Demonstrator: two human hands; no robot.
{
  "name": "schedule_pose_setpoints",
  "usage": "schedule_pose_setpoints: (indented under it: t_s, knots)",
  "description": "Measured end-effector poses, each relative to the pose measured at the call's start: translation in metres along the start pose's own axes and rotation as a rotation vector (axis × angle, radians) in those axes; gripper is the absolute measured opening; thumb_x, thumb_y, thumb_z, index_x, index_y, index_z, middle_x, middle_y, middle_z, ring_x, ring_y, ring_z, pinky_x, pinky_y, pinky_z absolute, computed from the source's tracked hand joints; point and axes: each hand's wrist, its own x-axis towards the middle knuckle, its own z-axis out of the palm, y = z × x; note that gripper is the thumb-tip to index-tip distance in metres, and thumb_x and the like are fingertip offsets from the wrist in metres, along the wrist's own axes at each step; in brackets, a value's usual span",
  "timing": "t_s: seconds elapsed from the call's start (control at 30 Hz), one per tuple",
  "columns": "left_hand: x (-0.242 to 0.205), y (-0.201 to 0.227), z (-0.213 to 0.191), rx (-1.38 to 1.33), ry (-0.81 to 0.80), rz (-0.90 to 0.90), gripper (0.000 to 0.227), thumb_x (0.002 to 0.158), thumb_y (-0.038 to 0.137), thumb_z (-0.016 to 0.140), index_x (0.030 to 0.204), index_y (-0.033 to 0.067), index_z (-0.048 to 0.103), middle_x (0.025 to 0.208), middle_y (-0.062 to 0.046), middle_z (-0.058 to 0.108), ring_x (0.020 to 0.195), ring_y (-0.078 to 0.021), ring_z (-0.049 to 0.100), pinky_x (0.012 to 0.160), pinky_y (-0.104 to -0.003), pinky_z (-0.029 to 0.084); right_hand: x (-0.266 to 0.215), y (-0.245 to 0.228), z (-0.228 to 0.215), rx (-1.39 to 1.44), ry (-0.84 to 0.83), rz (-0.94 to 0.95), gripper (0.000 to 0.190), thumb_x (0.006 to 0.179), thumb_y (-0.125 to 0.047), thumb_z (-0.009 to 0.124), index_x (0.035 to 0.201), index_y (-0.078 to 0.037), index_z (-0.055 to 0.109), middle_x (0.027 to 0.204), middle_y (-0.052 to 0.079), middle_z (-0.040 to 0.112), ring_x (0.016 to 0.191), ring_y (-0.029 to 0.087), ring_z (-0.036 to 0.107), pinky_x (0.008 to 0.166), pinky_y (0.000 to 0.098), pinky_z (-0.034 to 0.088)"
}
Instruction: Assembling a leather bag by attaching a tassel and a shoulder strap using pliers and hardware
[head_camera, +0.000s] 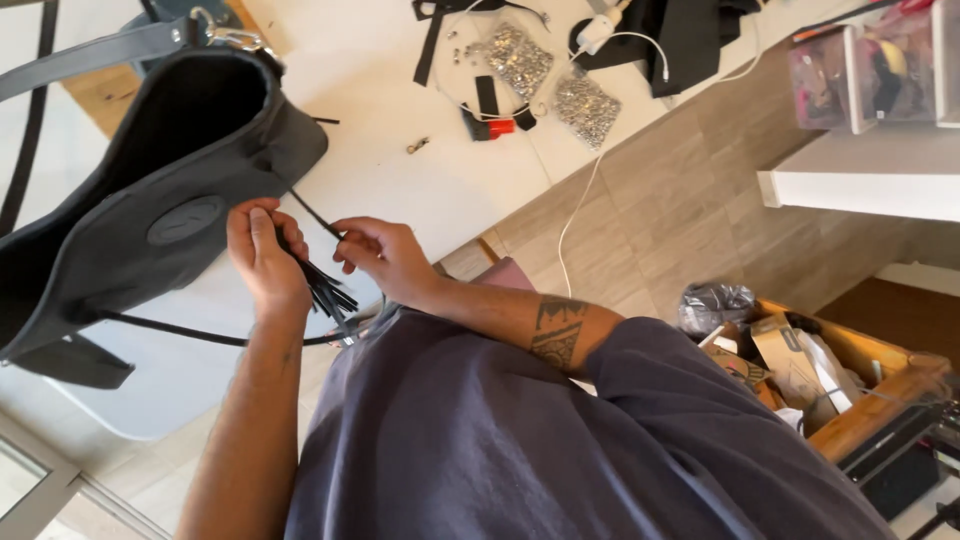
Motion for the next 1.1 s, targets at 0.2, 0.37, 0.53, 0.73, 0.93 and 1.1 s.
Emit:
schedule_pose_setpoints:
  t_s: [0.2, 0.37, 0.53, 0.73, 0.93, 1.1]
  knots:
    - [0.004, -0.013, -0.002, 0.457, -0.155, 0.076, 0.007, 0.103, 0.009, 0.076, 0.097, 0.0078, 0.072, 0.060, 0.000, 0.051, 0.052, -0.0096, 0.048, 0.048, -0.022, 0.043, -0.004, 0.001, -0.021, -0.243, -0.154, 0.029, 0.027, 0.095, -0.006, 0.071, 0.122, -0.001, 0.070, 0.093, 0.017, 0.077, 0.083, 0.030, 0.077, 0.075, 0.0349, 0.061]
    - [0.004, -0.020, 0.005, 0.529, -0.107, 0.029, 0.013, 0.104, 0.012, 0.075, 0.093, 0.0074, 0.070, 0.058, 0.004, 0.047, 0.056, -0.0052, 0.043, 0.052, -0.020, 0.037, 0.005, 0.032, -0.101, -0.455, -0.099, 0.080, 0.021, 0.095, -0.014, 0.074, 0.113, -0.005, 0.074, 0.092, 0.019, 0.077, 0.090, 0.035, 0.077, 0.077, 0.0390, 0.062]
    - [0.002, -0.021, 0.004, 0.574, -0.119, 0.064, 0.013, 0.105, 0.013, 0.077, 0.095, 0.0076, 0.071, 0.062, 0.000, 0.053, 0.058, -0.0085, 0.048, 0.054, -0.023, 0.043, 0.012, 0.069, -0.205, -0.759, 0.130, 0.149, 0.017, 0.094, -0.018, 0.074, 0.109, -0.011, 0.078, 0.091, 0.016, 0.078, 0.085, 0.034, 0.076, 0.075, 0.0407, 0.062]
    - [-0.005, -0.010, 0.006, 0.544, -0.132, 0.110, 0.014, 0.102, 0.007, 0.078, 0.114, 0.0038, 0.072, 0.079, -0.006, 0.059, 0.067, -0.0125, 0.053, 0.064, -0.027, 0.048, 0.021, 0.078, -0.268, -0.797, 0.323, 0.117, 0.025, 0.092, -0.015, 0.075, 0.117, -0.012, 0.075, 0.087, 0.012, 0.077, 0.075, 0.025, 0.075, 0.067, 0.0334, 0.060]
    - [-0.019, -0.014, 0.000, 0.543, -0.090, 0.086, 0.028, 0.104, 0.004, 0.073, 0.130, 0.0006, 0.065, 0.080, -0.006, 0.057, 0.067, -0.0116, 0.048, 0.064, -0.024, 0.042, 0.044, 0.063, -0.268, -0.734, 0.282, 0.053, 0.035, 0.093, -0.009, 0.070, 0.129, -0.008, 0.069, 0.086, 0.014, 0.073, 0.072, 0.023, 0.070, 0.063, 0.0321, 0.058]
    - [-0.040, -0.015, -0.015, 0.705, -0.084, 0.038, 0.006, 0.105, 0.009, 0.070, 0.106, 0.0084, 0.076, 0.065, -0.004, 0.058, 0.055, -0.0171, 0.052, 0.059, -0.030, 0.045, 0.056, 0.077, -0.249, -0.772, 0.059, 0.005, 0.023, 0.090, -0.012, 0.076, 0.113, -0.012, 0.077, 0.083, 0.010, 0.075, 0.071, 0.025, 0.073, 0.057, 0.0311, 0.059]
